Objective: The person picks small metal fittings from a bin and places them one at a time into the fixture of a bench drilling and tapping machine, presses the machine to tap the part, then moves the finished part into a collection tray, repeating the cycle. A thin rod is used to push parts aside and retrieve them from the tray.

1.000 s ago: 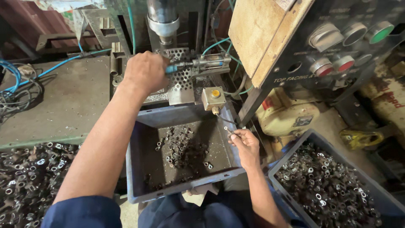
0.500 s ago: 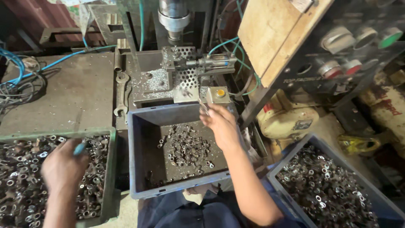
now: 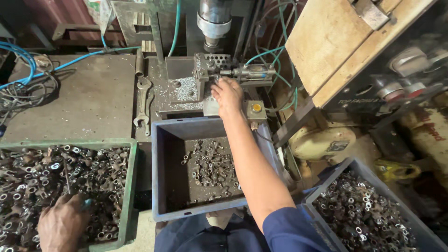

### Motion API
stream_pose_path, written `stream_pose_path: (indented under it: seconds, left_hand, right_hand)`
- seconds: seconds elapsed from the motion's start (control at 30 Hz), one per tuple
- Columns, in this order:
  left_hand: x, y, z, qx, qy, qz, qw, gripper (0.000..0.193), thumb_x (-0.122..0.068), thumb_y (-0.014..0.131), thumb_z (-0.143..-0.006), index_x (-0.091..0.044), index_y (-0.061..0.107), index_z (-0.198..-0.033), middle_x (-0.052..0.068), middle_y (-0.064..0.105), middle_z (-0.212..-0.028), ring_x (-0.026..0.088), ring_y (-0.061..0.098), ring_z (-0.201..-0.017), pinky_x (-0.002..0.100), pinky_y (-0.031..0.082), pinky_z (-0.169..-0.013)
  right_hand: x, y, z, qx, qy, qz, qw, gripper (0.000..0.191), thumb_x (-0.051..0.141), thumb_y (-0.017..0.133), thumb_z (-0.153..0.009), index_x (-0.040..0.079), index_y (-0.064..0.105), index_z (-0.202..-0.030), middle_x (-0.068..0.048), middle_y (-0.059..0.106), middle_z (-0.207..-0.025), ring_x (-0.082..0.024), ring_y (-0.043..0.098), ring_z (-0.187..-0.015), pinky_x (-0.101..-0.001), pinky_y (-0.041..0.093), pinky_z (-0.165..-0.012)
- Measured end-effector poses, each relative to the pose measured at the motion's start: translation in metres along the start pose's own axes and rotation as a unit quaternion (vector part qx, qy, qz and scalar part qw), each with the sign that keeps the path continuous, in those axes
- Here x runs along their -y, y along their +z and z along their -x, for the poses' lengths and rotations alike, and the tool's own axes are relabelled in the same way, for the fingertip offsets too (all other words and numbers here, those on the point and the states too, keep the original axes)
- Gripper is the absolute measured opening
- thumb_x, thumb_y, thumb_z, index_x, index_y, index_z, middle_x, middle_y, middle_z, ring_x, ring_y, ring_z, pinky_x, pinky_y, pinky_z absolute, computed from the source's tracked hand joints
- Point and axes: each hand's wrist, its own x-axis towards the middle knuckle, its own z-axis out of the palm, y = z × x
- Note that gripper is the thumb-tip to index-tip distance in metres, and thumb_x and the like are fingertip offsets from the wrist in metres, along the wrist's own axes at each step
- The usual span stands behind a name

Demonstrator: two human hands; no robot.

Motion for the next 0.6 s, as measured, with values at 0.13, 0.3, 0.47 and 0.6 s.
stream_pose_path:
  seconds: [0.13,0.3,0.47,0.6]
  left_hand:
    - [-0.001,-0.001,0.003,-0.02,-0.002,-0.007,1.0,0.029,-0.039,0.068,-0.09,-0.027,0.075,-0.115,0.006,0.075,-0.115,0.03,0.075,-0.102,0.047,0.051,-0.111]
    - [-0.001,0.0,0.002,-0.02,-0.014,0.009,1.0,0.029,-0.043,0.068,-0.089,-0.025,0.076,-0.112,0.004,0.075,-0.117,0.029,0.075,-0.105,0.045,0.052,-0.107]
    - [0.002,0.007,0.001,-0.047,-0.011,-0.002,0.999,0.032,-0.045,0.068,-0.089,-0.026,0.076,-0.114,0.004,0.076,-0.114,0.029,0.074,-0.1,0.043,0.052,-0.105]
    - [0.007,0.014,0.003,-0.047,-0.007,-0.026,0.999,0.031,-0.049,0.067,-0.092,-0.025,0.076,-0.108,0.002,0.077,-0.11,0.024,0.076,-0.097,0.038,0.052,-0.105]
  right_hand:
    - [-0.003,0.005,-0.011,-0.001,-0.011,0.031,0.999,0.022,0.011,0.066,-0.096,0.004,0.06,-0.116,-0.012,0.068,-0.105,-0.025,0.069,-0.091,-0.0347,0.059,-0.073]
    - [0.019,0.022,0.01,0.045,0.019,0.086,0.995,0.036,0.01,0.066,-0.095,0.001,0.058,-0.129,-0.017,0.065,-0.115,-0.028,0.068,-0.096,-0.0372,0.06,-0.077]
    - [0.074,0.018,0.069,0.149,0.0,0.352,0.924,0.061,0.015,0.065,-0.095,0.008,0.04,-0.15,-0.017,0.06,-0.139,-0.029,0.067,-0.121,-0.0379,0.059,-0.096]
    - [0.105,-0.012,0.133,0.093,-0.16,0.558,0.809,0.059,0.02,0.068,-0.091,0.011,0.052,-0.147,-0.014,0.063,-0.139,-0.028,0.065,-0.125,-0.0388,0.053,-0.103]
